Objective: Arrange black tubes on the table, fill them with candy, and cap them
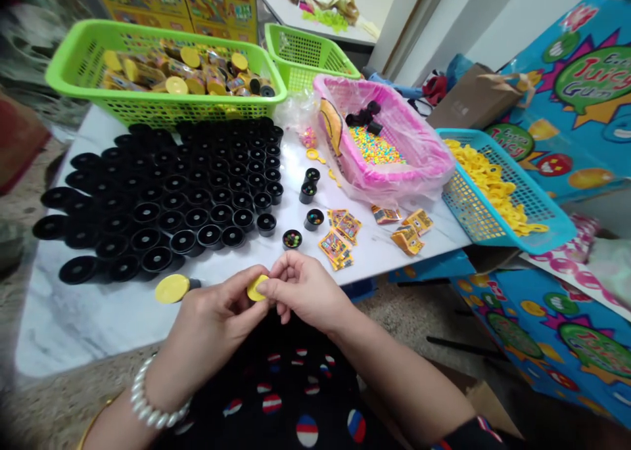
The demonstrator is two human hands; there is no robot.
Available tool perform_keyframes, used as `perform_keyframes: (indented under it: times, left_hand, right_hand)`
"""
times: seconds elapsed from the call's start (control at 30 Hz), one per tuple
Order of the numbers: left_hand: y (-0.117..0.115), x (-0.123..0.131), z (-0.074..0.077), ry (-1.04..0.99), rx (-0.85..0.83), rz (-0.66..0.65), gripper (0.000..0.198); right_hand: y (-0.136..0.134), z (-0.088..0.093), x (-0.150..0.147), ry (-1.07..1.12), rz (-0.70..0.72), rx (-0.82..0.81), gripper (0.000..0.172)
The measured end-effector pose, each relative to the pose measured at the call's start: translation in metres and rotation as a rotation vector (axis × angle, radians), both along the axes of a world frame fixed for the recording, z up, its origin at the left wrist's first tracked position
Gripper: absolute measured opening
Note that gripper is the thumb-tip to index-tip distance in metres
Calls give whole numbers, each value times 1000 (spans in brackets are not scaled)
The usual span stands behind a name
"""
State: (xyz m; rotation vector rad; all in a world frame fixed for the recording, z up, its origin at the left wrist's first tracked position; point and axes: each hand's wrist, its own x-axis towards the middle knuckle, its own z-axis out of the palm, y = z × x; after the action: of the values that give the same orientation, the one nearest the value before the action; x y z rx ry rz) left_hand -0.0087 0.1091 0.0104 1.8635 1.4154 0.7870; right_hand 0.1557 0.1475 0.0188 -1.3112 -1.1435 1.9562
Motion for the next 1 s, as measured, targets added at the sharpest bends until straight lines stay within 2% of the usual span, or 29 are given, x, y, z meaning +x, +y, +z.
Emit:
perform_keyframes:
  times: [0.17, 0.37, 0.43, 0.53, 0.6, 0.67, 0.77, 0.83, 0.9, 1.0]
  left_hand:
    - [-3, 3, -7, -10, 70, 49, 30]
    - [-8, -2, -17, 80, 194, 59, 24]
    - [-10, -3, -20, 102, 234, 63, 30]
    - [-25, -8, -20, 169, 290, 63, 49]
    - [-38, -15, -17, 242, 367, 150, 53]
    - [-50, -27, -14, 327, 466, 305, 47]
    - [-59, -48, -12, 416, 557, 490, 32]
    - [-61, -59, -14, 440, 555, 567, 28]
    - [-63, -65, -18, 432, 500, 564, 25]
    - [-65, -64, -23, 310, 420, 396, 23]
  right_hand:
    - [-2, 3, -9, -110, 75, 104, 25]
    - [-37, -18, -13, -45, -187, 358, 20]
    - [-49, -24, -13, -59, -213, 409, 23]
    - [-58, -18, -13, -259, -173, 511, 37]
    - [-56, -10, -14, -405, -114, 586, 45]
    - [-49, -3, -18, -456, -50, 615, 44]
    - [-39, -4, -32, -395, 20, 597, 35]
    - [-34, -7, -45, -335, 60, 611, 37]
    - [-31, -8, -52, -295, 97, 648, 42]
    - [-27, -4, -38, -333, 60, 772, 34]
